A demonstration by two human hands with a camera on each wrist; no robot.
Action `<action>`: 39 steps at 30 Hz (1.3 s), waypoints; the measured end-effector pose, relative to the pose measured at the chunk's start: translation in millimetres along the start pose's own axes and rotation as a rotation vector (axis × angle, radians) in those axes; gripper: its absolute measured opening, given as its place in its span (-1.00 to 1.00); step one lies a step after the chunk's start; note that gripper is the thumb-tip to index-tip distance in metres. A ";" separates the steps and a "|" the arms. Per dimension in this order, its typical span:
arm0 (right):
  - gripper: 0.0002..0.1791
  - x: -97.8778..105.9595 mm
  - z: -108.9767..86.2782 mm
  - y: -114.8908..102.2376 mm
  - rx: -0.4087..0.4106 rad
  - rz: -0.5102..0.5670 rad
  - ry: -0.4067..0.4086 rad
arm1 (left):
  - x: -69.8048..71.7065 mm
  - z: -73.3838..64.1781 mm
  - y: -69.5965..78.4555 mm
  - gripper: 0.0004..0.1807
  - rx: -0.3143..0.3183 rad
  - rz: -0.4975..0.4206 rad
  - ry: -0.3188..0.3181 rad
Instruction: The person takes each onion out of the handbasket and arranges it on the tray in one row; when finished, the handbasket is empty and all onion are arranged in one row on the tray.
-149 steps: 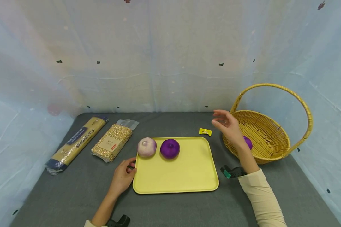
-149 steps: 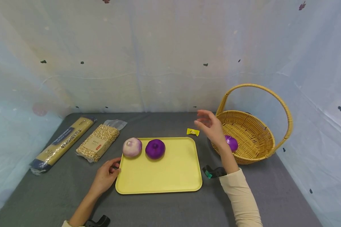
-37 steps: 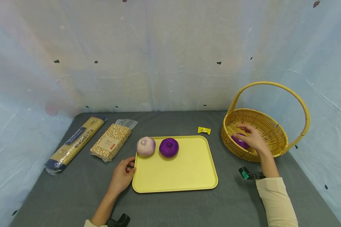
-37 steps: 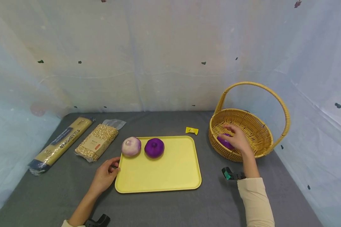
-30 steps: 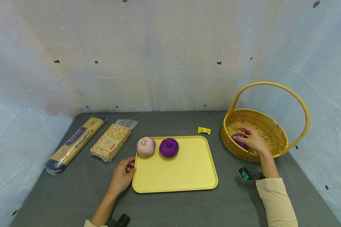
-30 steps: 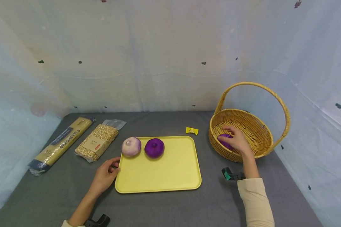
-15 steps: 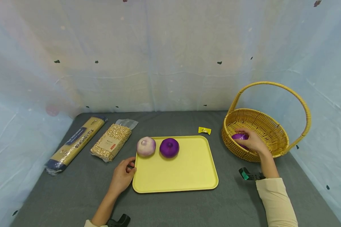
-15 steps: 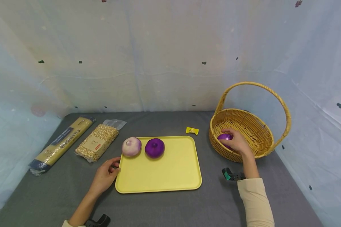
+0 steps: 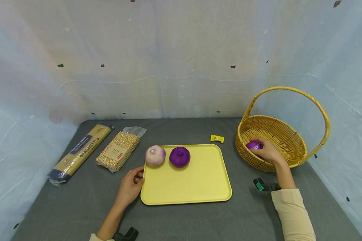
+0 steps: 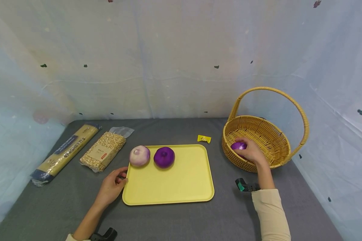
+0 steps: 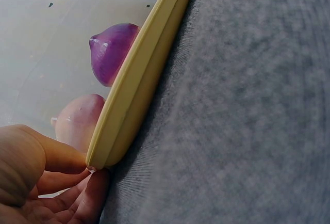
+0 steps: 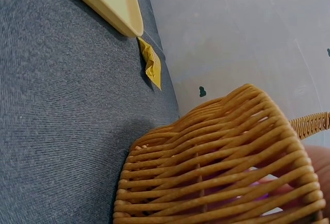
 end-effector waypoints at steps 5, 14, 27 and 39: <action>-0.43 -0.3 1.6 1.6 0.004 -0.039 -0.004 | 0.0 -0.3 -0.4 -0.56 0.006 -0.001 0.000; -0.37 1.3 -0.9 0.6 -0.036 -0.013 0.024 | 0.2 -0.3 -0.5 -0.57 0.017 -0.002 -0.006; -0.31 15.9 -2.4 -22.3 0.016 0.095 0.174 | -0.8 0.0 -1.1 -0.56 0.013 0.008 -0.003; -0.30 23.2 -1.9 -54.5 0.118 0.081 0.268 | -1.9 1.0 -2.3 -0.56 0.017 0.003 -0.005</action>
Point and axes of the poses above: each hand's wrist, its own z-axis towards the middle knuckle, its own x-axis out of the back of the hand, y = z × x, the point moved 7 cm from there along z, towards the middle knuckle, and after that the axes turned 12 degrees about z, right-handed, at the moved point
